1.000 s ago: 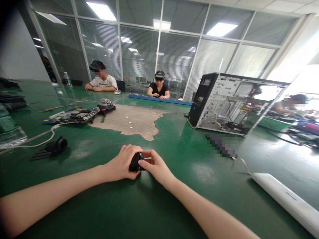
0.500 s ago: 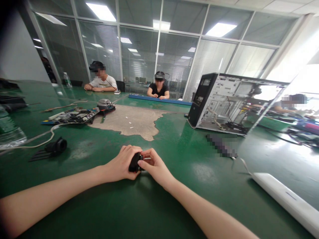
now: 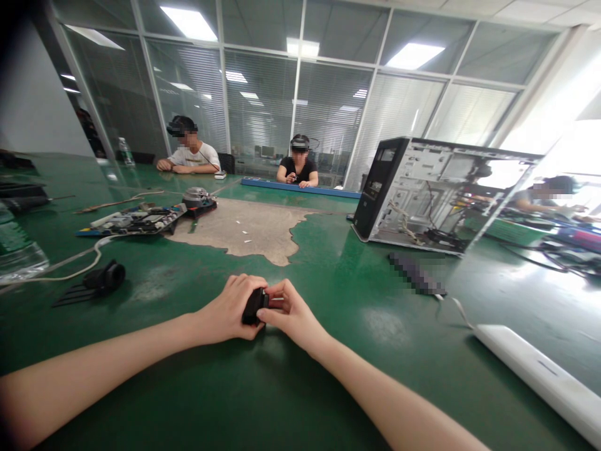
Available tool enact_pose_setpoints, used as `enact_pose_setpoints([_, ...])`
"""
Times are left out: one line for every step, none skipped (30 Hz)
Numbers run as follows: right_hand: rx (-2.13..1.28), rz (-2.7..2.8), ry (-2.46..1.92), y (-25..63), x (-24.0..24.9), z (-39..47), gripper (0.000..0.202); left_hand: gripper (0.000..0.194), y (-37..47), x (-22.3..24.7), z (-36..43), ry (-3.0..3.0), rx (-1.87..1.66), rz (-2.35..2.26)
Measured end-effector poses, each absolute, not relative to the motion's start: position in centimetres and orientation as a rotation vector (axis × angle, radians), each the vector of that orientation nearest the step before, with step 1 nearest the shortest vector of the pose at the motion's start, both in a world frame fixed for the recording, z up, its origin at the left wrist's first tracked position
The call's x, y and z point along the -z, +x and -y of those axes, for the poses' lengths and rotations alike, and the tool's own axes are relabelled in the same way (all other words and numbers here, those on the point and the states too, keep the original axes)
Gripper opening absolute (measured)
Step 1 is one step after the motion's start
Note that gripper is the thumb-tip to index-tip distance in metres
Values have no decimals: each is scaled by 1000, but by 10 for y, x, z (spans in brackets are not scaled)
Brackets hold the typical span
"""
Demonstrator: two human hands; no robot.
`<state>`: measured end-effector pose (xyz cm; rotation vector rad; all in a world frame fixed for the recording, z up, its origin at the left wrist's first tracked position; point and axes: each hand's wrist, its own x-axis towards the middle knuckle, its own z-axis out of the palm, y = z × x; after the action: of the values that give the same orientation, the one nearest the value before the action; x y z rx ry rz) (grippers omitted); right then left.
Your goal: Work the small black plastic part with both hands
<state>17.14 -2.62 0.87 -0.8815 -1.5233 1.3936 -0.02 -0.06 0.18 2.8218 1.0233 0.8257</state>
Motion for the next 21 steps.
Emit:
enact_pose_setpoints([-1389, 1509, -886, 171, -8, 26, 28, 52, 0, -2, 1, 2820, -830, -1022])
enact_pose_setpoints([-1383, 1499, -889, 171, -8, 26, 26, 52, 0, -2, 1, 2818, -833, -1020])
enact_pose_setpoints([-1379, 1495, -893, 170, -7, 25, 25, 52, 0, -2, 1, 2817, -835, -1018])
enact_pose_setpoints([-1373, 1493, -901, 170, -7, 25, 25, 52, 0, -3, 1, 2818, -835, -1016])
enact_pose_setpoints([-1366, 1492, -917, 170, -6, 24, 26, 52, 0, -3, 1, 2820, -833, -1014])
enact_pose_setpoints([-1359, 1492, -937, 170, -6, 24, 27, 52, 0, -3, 1, 2822, -833, -1012])
enact_pose_setpoints([-1354, 1495, -958, 171, -6, 24, 28, 52, 0, -3, 1, 2824, -833, -1011])
enact_pose_setpoints([-1352, 1500, -979, 171, -7, 23, 29, 53, -1, -3, 1, 2825, -831, -1010])
enact_pose_setpoints([-1353, 1508, -994, 171, -7, 23, 29, 53, -1, -3, 1, 2826, -829, -1009])
enact_pose_setpoints([-1359, 1519, -999, 172, -7, 23, 29, 53, -1, -3, 1, 2826, -828, -1008])
enact_pose_setpoints([-1368, 1530, -990, 172, -8, 23, 29, 54, -1, -3, 1, 2827, -828, -1008])
enact_pose_setpoints([-1377, 1541, -968, 173, -8, 24, 29, 54, -1, -3, 1, 2826, -828, -1008])
enact_pose_setpoints([-1385, 1550, -937, 173, -8, 24, 30, 54, -1, -3, 1, 2825, -828, -1008])
enact_pose_setpoints([-1392, 1557, -905, 173, -8, 24, 32, 54, -1, -3, 1, 2824, -828, -1008])
enact_pose_setpoints([-1396, 1563, -880, 173, -8, 25, 35, 54, -1, -3, 1, 2823, -827, -1009])
enact_pose_setpoints([-1398, 1566, -865, 173, -7, 25, 36, 54, -1, -2, 1, 2822, -825, -1011])
enact_pose_setpoints([-1396, 1561, -860, 173, -6, 25, 36, 54, -1, -2, 1, 2821, -823, -1012])
enact_pose_setpoints([-1394, 1551, -861, 173, -6, 25, 34, 53, -1, -2, 1, 2823, -823, -1012])
enact_pose_setpoints([-1390, 1537, -865, 172, -5, 25, 31, 53, -1, -2, 1, 2824, -824, -1013])
enact_pose_setpoints([-1384, 1525, -867, 172, -5, 24, 28, 53, -1, -2, 1, 2825, -827, -1014])
enact_pose_setpoints([-1378, 1516, -869, 171, -4, 24, 26, 52, -1, -2, 1, 2826, -829, -1015])
